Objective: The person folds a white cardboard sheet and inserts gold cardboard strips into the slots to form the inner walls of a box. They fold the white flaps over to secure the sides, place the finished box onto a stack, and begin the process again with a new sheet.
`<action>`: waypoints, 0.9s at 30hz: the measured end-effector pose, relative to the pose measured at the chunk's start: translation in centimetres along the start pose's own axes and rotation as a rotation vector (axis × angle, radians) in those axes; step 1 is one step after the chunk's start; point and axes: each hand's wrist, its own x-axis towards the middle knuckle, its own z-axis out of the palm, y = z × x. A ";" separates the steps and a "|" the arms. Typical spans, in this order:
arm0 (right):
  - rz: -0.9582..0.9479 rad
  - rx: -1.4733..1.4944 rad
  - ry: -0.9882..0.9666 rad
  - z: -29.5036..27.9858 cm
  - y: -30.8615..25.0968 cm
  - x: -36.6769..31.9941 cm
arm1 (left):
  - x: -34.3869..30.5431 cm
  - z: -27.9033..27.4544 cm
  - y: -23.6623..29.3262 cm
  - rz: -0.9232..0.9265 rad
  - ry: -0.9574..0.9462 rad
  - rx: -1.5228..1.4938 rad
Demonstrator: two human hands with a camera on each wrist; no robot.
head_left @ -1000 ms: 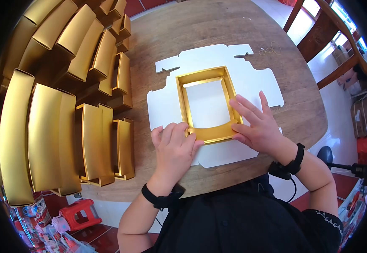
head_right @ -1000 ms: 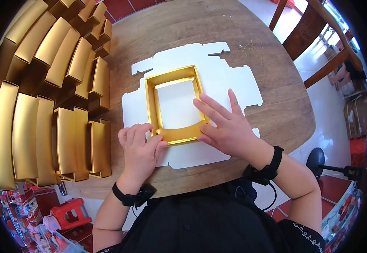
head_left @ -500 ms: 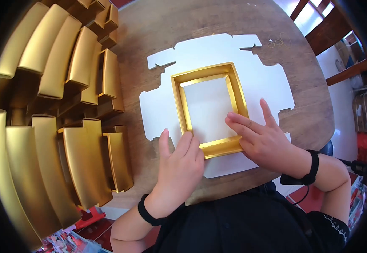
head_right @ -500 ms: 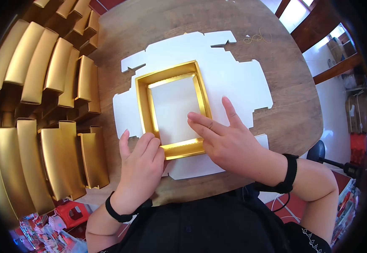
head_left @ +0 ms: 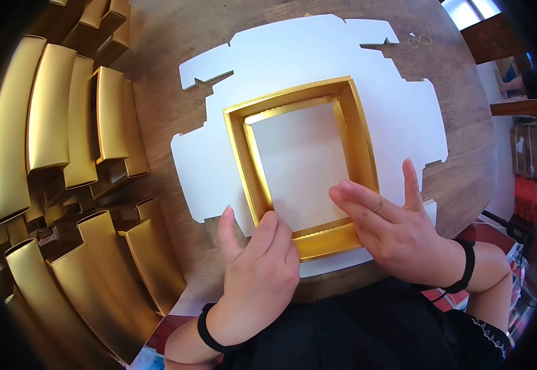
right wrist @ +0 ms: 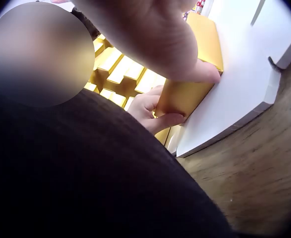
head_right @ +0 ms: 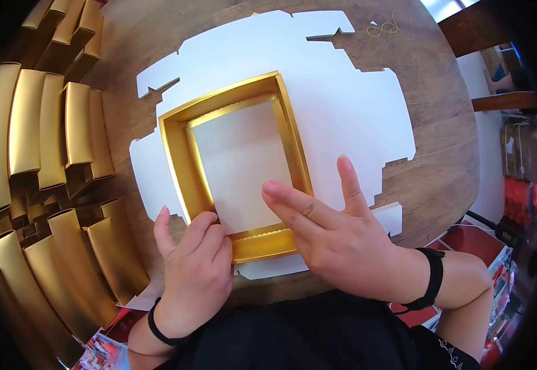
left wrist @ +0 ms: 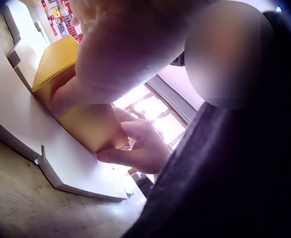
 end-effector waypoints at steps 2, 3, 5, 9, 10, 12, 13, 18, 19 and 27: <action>-0.006 0.037 -0.041 -0.4 0.3 0.4 | 0.2 -0.2 -0.2 0.002 -0.020 -0.024; -0.017 0.066 -0.072 -0.4 0.4 0.6 | 0.4 -0.3 -0.4 0.008 -0.043 -0.053; -0.013 0.072 -0.078 -0.3 0.2 0.8 | 0.6 -0.5 -0.5 0.011 -0.067 -0.083; -0.090 -0.026 -0.133 -0.6 0.8 0.6 | 0.3 -0.8 -0.6 0.025 -0.088 -0.033; -0.088 -0.028 -0.139 -1.1 1.0 0.5 | 0.0 -1.0 -0.6 0.036 -0.072 0.010; 0.039 0.124 -0.210 -2.4 1.5 0.2 | -0.9 -1.9 -0.6 -0.007 -0.016 -0.059; 0.040 0.124 -0.218 -3.1 1.9 0.1 | -1.6 -2.2 -0.7 -0.054 0.039 -0.120; 0.094 0.173 -0.278 -3.5 2.3 -0.4 | -3.5 -2.5 -1.6 -0.157 0.083 -0.064; 0.053 0.127 -0.258 -3.1 2.2 -0.4 | -3.6 -2.6 -1.5 -0.166 0.069 -0.053; -0.003 0.091 -0.293 -3.1 2.4 0.2 | -2.9 -1.0 -1.1 -0.128 0.012 -0.062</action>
